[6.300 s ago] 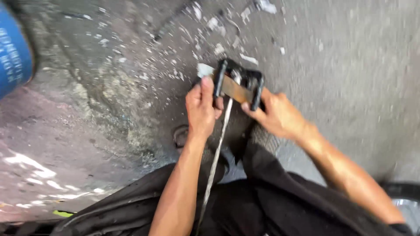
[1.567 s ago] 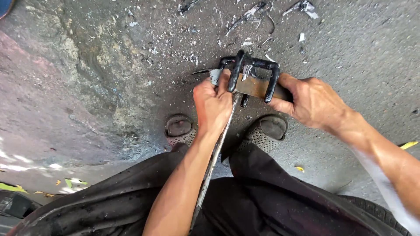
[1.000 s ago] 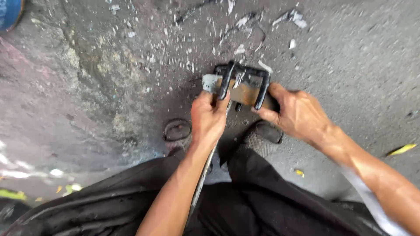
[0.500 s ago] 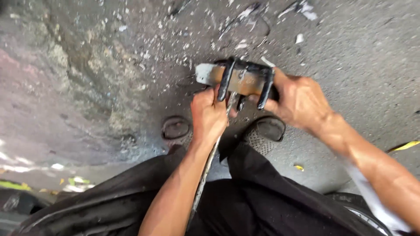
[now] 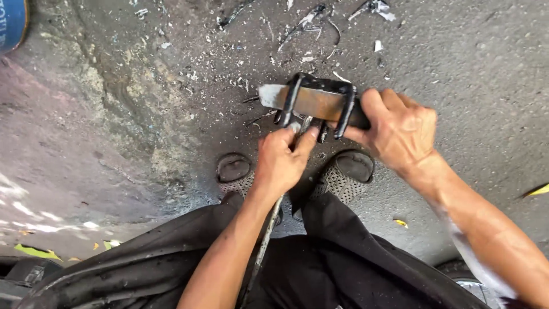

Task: Scraping off debris or old coating from a metal component using a knife.

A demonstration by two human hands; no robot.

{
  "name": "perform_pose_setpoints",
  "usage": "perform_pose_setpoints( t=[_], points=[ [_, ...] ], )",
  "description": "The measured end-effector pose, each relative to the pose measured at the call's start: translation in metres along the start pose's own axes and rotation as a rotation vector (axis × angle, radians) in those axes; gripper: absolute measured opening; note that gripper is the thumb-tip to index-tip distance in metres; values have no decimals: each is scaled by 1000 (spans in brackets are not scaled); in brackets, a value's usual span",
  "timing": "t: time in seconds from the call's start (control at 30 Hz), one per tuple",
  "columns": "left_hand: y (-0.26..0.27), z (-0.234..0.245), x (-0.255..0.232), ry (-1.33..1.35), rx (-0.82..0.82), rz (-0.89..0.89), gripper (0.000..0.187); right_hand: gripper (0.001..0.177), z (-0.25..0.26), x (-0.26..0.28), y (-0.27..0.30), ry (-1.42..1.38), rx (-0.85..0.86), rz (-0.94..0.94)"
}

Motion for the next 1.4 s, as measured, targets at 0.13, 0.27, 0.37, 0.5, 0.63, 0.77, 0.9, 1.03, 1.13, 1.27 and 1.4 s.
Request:
perform_pose_setpoints(
  t=[0.13,0.27,0.37,0.5,0.63,0.77,0.9,1.03,1.13,1.27,1.4],
  points=[
    [4,-2,-1,-122,29,63,43,66,3,0,-1,-133,143,-92],
    [2,8,-5,-183,26,56,36,61,-8,3,11,-330,524,-248],
    [20,9,-12,-205,85,19,29,58,-18,16,36,-578,571,-364],
    [25,11,-22,-303,82,-17,28,54,-10,21,34,-580,550,-447],
    [16,11,-23,-263,55,5,32,52,-11,20,33,-615,529,-386],
    [15,9,-4,-64,48,-27,32,51,-26,28,47,-661,583,-465],
    [13,7,10,102,163,5,29,53,-55,26,59,-625,564,-480],
    [12,3,13,120,206,18,28,51,-54,26,51,-680,480,-447],
    [12,2,8,54,185,-25,27,52,-56,24,47,-692,471,-464],
    [6,13,-18,10,5,-223,25,52,-63,20,46,-696,401,-396],
    [8,7,-4,-2,-152,-156,20,53,-67,16,39,-647,410,-368]
  ],
)
Point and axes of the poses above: each hand's wrist, its own y-axis away from the middle knuckle, its own z-axis out of the back of the hand, x = y × z, the point moved 6 cm from there along -y, towards the middle knuckle, and after that the axes turned 4 degrees about -z, right-handed, at the moved point
